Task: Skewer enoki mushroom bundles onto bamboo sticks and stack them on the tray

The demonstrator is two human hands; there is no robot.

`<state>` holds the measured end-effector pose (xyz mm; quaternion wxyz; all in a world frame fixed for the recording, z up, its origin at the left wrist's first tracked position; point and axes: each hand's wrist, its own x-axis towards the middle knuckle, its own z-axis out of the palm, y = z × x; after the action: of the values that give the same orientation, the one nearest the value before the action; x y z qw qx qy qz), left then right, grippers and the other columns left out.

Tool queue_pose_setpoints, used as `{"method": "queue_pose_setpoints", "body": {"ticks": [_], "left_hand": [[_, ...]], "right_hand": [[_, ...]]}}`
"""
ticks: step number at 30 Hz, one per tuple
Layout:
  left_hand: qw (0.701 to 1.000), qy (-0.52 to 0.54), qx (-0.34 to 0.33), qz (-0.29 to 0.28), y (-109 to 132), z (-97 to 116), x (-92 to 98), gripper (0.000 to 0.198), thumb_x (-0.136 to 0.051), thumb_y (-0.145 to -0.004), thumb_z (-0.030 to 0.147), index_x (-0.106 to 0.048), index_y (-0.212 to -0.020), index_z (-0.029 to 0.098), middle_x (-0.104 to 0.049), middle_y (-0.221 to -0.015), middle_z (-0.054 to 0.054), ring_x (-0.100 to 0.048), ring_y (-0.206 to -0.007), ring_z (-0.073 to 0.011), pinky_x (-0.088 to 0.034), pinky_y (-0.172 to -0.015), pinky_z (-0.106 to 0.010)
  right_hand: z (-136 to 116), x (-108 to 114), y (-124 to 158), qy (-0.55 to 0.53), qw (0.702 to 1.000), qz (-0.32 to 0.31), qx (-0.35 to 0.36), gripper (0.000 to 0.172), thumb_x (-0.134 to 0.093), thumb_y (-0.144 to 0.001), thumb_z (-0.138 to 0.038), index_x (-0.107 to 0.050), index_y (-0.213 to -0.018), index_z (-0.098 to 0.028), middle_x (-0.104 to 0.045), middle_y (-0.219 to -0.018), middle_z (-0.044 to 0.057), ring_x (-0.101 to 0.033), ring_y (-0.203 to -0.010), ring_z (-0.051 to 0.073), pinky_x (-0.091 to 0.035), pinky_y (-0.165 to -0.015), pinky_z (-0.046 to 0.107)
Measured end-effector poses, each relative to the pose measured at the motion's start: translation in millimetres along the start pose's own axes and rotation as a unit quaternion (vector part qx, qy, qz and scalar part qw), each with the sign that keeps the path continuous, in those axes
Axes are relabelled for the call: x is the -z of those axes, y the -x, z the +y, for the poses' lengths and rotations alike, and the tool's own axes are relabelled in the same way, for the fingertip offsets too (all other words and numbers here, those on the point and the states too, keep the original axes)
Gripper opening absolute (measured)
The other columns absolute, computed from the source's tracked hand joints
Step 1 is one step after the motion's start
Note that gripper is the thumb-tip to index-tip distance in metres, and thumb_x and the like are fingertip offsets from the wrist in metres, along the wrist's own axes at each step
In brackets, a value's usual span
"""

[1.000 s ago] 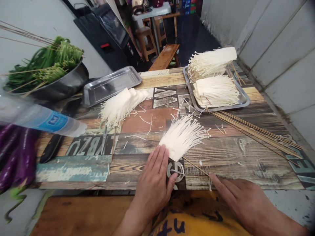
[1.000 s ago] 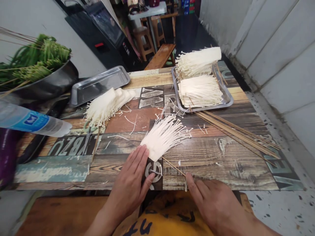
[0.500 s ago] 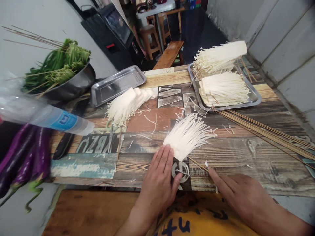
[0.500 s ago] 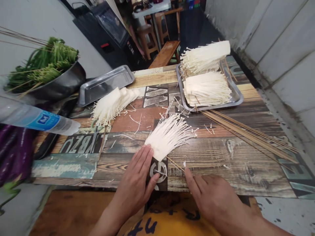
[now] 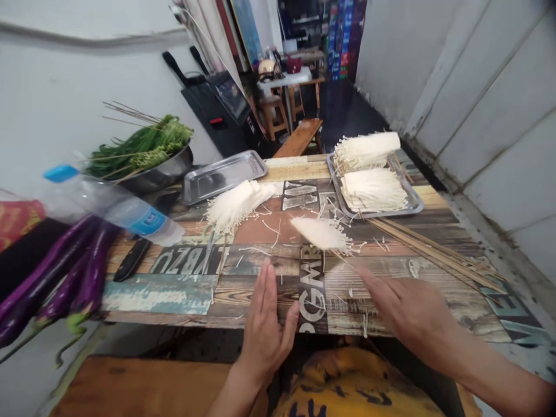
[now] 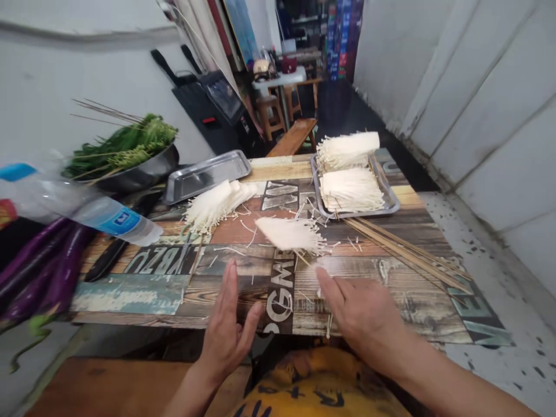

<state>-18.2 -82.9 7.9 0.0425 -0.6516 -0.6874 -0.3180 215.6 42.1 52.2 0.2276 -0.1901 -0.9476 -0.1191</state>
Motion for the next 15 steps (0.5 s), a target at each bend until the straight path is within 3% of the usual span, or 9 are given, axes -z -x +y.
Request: {"method": "queue_pose_setpoints", "body": {"ticks": [3, 6, 8, 11, 13, 15], "left_hand": [[1.0, -0.005, 0.012, 0.015, 2, 4, -3.4, 0.073, -0.046, -0.093, 0.019, -0.005, -0.152, 0.015, -0.024, -0.156, -0.019, -0.022, -0.144, -0.0278, -0.035, -0.111, -0.049], [1.0, -0.011, 0.001, 0.023, 0, 8, -5.7, 0.07, -0.044, -0.094, 0.018, -0.006, -0.152, 0.017, -0.029, -0.154, -0.017, -0.024, -0.144, -0.0267, -0.036, -0.111, -0.048], [0.999, -0.015, -0.002, 0.034, 0, 9, -6.2, 0.069, -0.044, -0.094, 0.019, -0.007, -0.152, 0.017, -0.03, -0.154, -0.016, -0.024, -0.144, -0.0267, -0.037, -0.111, -0.048], [0.999, -0.02, -0.003, 0.048, 0, 9, -6.5, 0.07, -0.045, -0.094, 0.02, -0.007, -0.152, 0.017, -0.029, -0.154, -0.016, -0.023, -0.144, -0.0271, -0.036, -0.111, -0.048], [0.998, -0.02, -0.008, 0.052, 1, 9, -7.2, 0.07, -0.045, -0.094, 0.021, -0.008, -0.152, 0.017, -0.028, -0.155, -0.015, -0.023, -0.144, -0.0273, -0.035, -0.112, -0.048], [0.998, -0.019, -0.012, 0.051, 2, 9, -8.3, 0.07, -0.045, -0.094, 0.021, -0.008, -0.152, 0.017, -0.028, -0.155, -0.015, -0.024, -0.144, -0.0271, -0.035, -0.112, -0.048]], "right_hand": [[14, 13, -18, -0.045, 0.995, 0.066, -0.054, 0.028, -0.045, -0.09, -0.006, -0.057, -0.115, -0.01, -0.072, -0.085, 0.008, -0.065, -0.068, 0.017, -0.047, -0.058, 0.027], [21, 25, -29, -0.165, 0.973, 0.096, -0.128, 0.021, -0.045, -0.094, -0.017, -0.062, -0.106, -0.016, -0.073, -0.091, 0.006, -0.067, -0.074, 0.015, -0.05, -0.064, 0.024], [22, 30, -31, -0.254, 0.946, 0.077, -0.189, 0.023, -0.044, -0.095, -0.026, -0.065, -0.1, -0.018, -0.069, -0.074, 0.002, -0.063, -0.06, 0.013, -0.047, -0.055, 0.022], [22, 27, -25, -0.373, 0.888, 0.02, -0.268, 0.031, -0.044, -0.095, -0.037, -0.066, -0.101, -0.016, -0.048, -0.05, -0.005, -0.043, -0.042, 0.01, -0.034, -0.041, 0.022], [23, 23, -19, -0.421, 0.855, -0.002, -0.304, 0.035, -0.043, -0.094, -0.041, -0.065, -0.103, -0.014, -0.039, -0.048, -0.006, -0.035, -0.041, 0.009, -0.028, -0.039, 0.022], [23, 19, -15, -0.431, 0.844, 0.0, -0.319, 0.037, -0.044, -0.093, -0.042, -0.066, -0.102, -0.013, -0.04, -0.05, -0.005, -0.032, -0.043, 0.009, -0.026, -0.04, 0.023]]}}
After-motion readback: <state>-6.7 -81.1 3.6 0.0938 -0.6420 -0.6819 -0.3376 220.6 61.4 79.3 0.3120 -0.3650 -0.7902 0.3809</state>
